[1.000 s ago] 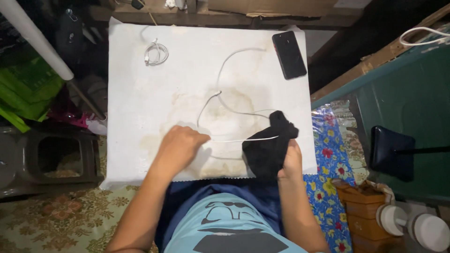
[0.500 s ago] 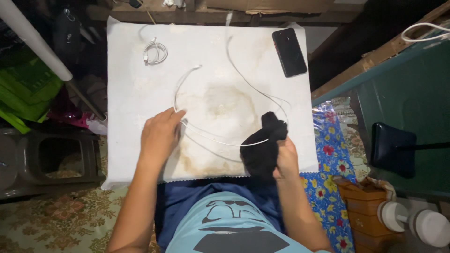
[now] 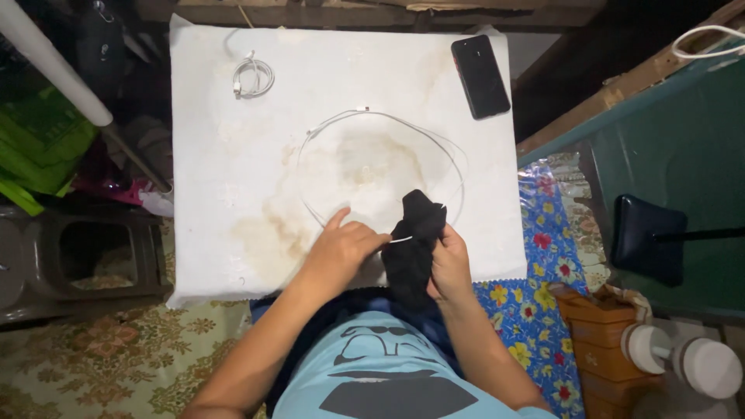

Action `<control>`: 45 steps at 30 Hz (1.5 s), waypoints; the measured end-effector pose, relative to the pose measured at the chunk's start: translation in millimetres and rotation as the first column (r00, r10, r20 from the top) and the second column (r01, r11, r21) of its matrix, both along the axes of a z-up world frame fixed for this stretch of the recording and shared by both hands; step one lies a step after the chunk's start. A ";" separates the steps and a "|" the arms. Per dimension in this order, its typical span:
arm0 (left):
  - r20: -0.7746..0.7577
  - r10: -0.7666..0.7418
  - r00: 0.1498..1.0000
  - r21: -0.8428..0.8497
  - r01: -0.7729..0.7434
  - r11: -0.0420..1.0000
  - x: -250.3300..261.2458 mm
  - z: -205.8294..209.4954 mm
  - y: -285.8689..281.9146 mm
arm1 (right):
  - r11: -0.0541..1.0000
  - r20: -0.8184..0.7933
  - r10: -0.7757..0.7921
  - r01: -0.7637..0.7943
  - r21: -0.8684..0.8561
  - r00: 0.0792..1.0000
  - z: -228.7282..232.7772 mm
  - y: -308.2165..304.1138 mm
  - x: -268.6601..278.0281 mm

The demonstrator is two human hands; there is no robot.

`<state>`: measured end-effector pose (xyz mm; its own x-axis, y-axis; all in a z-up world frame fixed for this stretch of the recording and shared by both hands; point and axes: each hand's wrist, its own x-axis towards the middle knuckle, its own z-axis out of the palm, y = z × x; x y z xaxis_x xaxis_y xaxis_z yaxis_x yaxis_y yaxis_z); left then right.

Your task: Wiping a white charging cable with a black cloth to clean it.

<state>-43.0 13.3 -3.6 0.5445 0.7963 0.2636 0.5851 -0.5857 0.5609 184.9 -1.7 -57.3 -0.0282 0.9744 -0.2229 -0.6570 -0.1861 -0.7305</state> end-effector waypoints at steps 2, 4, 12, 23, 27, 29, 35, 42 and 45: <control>-0.008 -0.007 1.000 0.030 0.008 1.000 -8.3 3.0 5.5 | 1.000 0.015 -0.021 0.021 -0.002 1.000 -1.3 1.6 5.9; -0.017 -0.014 1.000 0.054 0.015 0.998 -17.7 6.5 10.1 | 0.999 0.030 -0.041 0.042 -0.010 0.999 5.1 0.9 10.6; -0.195 0.213 0.957 0.045 -0.208 0.977 -63.9 4.8 25.4 | 0.977 0.107 -0.209 0.202 0.071 0.972 32.7 5.2 35.7; -0.027 0.226 0.974 0.111 -0.222 0.969 -35.2 7.5 15.6 | 0.982 0.049 -0.183 0.179 0.067 0.982 19.0 5.3 18.2; 0.135 -0.020 0.991 0.053 0.013 0.999 5.1 16.7 6.4 | 0.991 0.096 -0.129 0.125 0.044 0.987 4.5 0.4 13.0; 0.160 -0.044 0.986 0.029 0.039 0.999 12.2 7.7 -0.5 | 0.993 0.116 -0.113 0.110 0.034 0.987 5.4 -8.0 10.8; 0.037 -0.114 0.993 -0.053 0.116 0.992 -7.3 5.9 10.2 | 0.985 0.115 -0.175 0.173 0.025 0.978 33.4 -4.8 28.4; -0.220 0.055 0.974 -0.076 -0.073 0.994 -27.2 27.1 16.9 | 0.940 0.200 -0.341 0.330 0.084 0.919 29.9 -1.1 48.1; -0.043 0.015 0.999 -0.027 -0.016 1.000 -10.4 33.4 7.1 | 0.945 0.167 -0.328 0.323 0.061 0.930 36.8 0.9 33.7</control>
